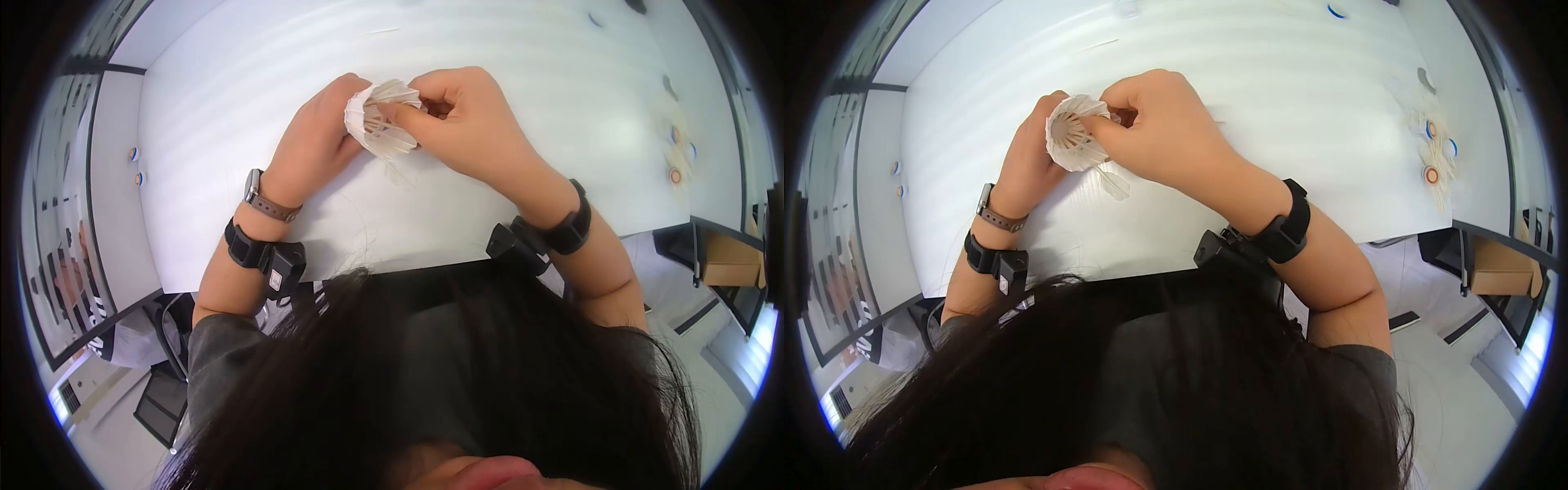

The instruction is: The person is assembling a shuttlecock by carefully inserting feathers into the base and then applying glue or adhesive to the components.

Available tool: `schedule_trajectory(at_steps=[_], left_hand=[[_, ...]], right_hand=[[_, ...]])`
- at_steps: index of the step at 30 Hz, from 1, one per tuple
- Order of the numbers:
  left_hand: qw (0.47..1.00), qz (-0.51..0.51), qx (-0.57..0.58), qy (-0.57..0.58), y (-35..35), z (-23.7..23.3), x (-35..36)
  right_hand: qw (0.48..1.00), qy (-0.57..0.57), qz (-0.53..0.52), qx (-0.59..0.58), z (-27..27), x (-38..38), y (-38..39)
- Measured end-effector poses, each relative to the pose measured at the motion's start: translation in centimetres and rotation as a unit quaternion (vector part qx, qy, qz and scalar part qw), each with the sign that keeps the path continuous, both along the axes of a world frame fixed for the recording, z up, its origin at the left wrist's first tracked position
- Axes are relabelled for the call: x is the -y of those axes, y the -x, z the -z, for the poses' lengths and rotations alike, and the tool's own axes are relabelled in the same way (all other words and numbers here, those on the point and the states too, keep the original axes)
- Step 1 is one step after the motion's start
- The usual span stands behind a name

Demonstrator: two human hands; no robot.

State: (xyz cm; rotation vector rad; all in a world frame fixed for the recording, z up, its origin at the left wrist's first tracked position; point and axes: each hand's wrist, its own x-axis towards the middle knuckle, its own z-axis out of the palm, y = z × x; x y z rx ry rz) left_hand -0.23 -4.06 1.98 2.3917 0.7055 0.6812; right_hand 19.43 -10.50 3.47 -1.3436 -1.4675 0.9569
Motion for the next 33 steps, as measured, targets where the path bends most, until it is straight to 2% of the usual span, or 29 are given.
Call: schedule_trajectory(at_steps=[4, 7, 10, 13, 25, 33], left_hand=[[1.000, 0.002, -0.014, -0.003, 0.1, 0.3, -0.1], [0.999, 0.001, -0.001, -0.034, -0.2, -0.1, -0.4], [1.000, -0.022, 0.007, -0.010, -0.3, -0.2, -0.3], [0.999, -0.043, 0.008, -0.011, 0.1, -0.3, -0.4], [0.996, -0.032, 0.020, -0.081, 0.1, 0.6, -1.0], [0.996, -0.044, 0.028, -0.077, 0.1, 0.6, -1.0]], right_hand=[[0.999, 0.039, -0.013, 0.023, -0.8, 0.2, -0.2], [0.999, 0.017, -0.001, -0.028, -0.2, -0.2, -0.5], [0.999, 0.034, -0.024, 0.017, -0.6, -0.4, -1.3], [0.998, 0.037, -0.007, -0.043, -1.3, -0.4, -1.4], [0.997, 0.060, -0.039, -0.035, -2.6, -0.3, -2.4], [0.994, 0.071, -0.071, -0.034, -3.0, -0.2, -3.0]])
